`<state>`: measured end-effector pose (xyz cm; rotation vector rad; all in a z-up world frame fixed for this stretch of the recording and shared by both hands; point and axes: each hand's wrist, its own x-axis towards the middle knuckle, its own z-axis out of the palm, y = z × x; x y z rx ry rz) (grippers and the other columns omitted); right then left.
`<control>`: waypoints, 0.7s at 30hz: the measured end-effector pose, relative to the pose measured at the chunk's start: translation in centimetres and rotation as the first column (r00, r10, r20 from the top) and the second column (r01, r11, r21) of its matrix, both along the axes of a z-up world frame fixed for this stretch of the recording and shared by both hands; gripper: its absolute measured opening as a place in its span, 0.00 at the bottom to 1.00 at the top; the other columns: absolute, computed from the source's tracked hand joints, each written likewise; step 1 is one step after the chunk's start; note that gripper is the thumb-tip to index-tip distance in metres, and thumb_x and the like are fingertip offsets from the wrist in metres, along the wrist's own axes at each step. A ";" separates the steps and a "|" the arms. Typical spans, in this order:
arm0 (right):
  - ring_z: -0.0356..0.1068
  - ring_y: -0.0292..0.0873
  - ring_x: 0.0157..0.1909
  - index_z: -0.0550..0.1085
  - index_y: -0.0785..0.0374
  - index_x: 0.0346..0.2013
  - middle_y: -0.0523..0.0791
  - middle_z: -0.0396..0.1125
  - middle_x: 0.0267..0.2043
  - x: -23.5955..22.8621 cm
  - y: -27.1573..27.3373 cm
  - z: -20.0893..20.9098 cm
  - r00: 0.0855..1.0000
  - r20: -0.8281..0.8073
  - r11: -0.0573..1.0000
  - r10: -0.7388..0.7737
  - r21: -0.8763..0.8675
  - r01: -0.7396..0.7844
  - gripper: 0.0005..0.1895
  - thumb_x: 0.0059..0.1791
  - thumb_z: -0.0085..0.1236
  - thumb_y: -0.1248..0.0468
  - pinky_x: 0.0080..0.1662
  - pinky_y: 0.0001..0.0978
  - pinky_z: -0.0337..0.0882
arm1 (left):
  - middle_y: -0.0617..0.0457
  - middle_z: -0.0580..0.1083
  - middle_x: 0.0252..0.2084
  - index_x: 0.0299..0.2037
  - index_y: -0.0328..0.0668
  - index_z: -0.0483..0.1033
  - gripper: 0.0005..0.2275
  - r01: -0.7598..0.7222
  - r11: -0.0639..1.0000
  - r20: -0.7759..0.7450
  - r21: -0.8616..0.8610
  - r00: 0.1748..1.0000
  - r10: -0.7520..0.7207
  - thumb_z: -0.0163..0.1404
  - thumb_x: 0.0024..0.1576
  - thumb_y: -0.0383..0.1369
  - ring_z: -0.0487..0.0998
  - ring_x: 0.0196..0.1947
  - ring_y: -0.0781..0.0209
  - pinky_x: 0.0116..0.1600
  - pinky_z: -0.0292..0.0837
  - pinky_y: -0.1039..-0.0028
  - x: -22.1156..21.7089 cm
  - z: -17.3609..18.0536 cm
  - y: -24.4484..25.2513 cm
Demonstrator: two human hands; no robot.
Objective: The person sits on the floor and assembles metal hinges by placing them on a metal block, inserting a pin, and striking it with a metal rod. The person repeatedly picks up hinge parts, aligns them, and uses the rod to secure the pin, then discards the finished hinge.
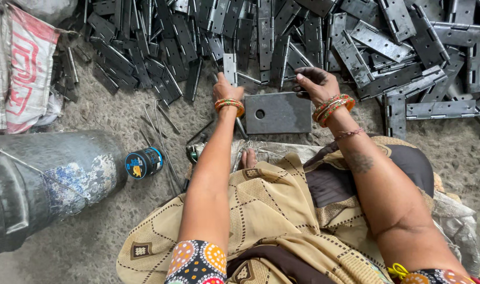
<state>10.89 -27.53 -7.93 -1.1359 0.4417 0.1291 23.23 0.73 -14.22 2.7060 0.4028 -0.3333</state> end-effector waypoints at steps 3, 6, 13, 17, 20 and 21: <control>0.76 0.35 0.39 0.78 0.62 0.51 0.42 0.76 0.42 0.1 0.3 -0.4 1.000 -0.016 1.000 0.026 -0.017 -0.026 0.13 0.53 0.62 0.61 0.40 0.28 0.77 | 0.49 0.80 0.33 0.42 0.33 0.79 0.19 -0.046 0.936 0.018 -0.348 0.998 0.056 0.65 0.39 0.30 0.83 0.35 0.51 0.45 0.80 0.60 -0.7 -1.0 3.3; 0.76 0.36 0.39 0.78 0.62 0.51 0.42 0.76 0.43 0.4 0.5 -0.5 0.998 -0.033 0.998 0.057 -0.028 -0.058 0.14 0.52 0.63 0.60 0.40 0.27 0.77 | 0.51 0.80 0.31 0.38 0.32 0.80 0.11 -0.165 0.683 -0.101 -0.712 0.986 0.132 0.62 0.48 0.29 0.78 0.29 0.58 0.37 0.72 0.66 -1.7 0.7 4.1; 0.77 0.36 0.42 0.77 0.62 0.53 0.44 0.76 0.46 0.0 1.0 -0.5 0.989 -0.044 0.983 0.142 -0.115 -0.146 0.17 0.52 0.62 0.58 0.41 0.28 0.78 | 0.48 0.78 0.37 0.57 0.26 0.67 0.15 0.200 0.360 0.292 -0.911 0.930 0.224 0.50 0.64 0.29 0.80 0.27 0.60 0.31 0.73 0.73 -4.9 14.3 -0.4; 0.77 0.37 0.42 0.76 0.62 0.54 0.44 0.77 0.46 -0.2 0.9 -0.4 0.986 -0.054 0.979 0.159 -0.121 -0.165 0.18 0.52 0.62 0.58 0.41 0.28 0.76 | 0.46 0.78 0.42 0.64 0.34 0.57 0.17 0.458 0.653 0.740 -0.603 0.627 0.243 0.47 0.69 0.29 0.83 0.32 0.59 0.33 0.81 0.73 -7.5 17.7 -3.1; 0.78 0.37 0.42 0.76 0.62 0.53 0.43 0.76 0.46 -0.3 1.2 -0.1 0.982 -0.085 0.973 0.166 -0.145 -0.177 0.18 0.52 0.62 0.58 0.40 0.29 0.78 | 0.45 0.77 0.41 0.65 0.34 0.54 0.19 0.419 0.832 0.826 -0.363 0.559 0.078 0.47 0.67 0.26 0.83 0.32 0.59 0.34 0.82 0.75 -9.4 15.1 -4.2; 0.78 0.37 0.42 0.76 0.62 0.53 0.43 0.76 0.46 -0.3 1.3 0.0 0.980 -0.093 0.970 0.173 -0.159 -0.186 0.18 0.51 0.62 0.58 0.40 0.29 0.78 | 0.45 0.76 0.39 0.64 0.31 0.54 0.20 0.365 0.874 0.755 -0.322 0.655 0.004 0.48 0.64 0.24 0.82 0.31 0.59 0.33 0.81 0.76 -10.8 13.6 -4.4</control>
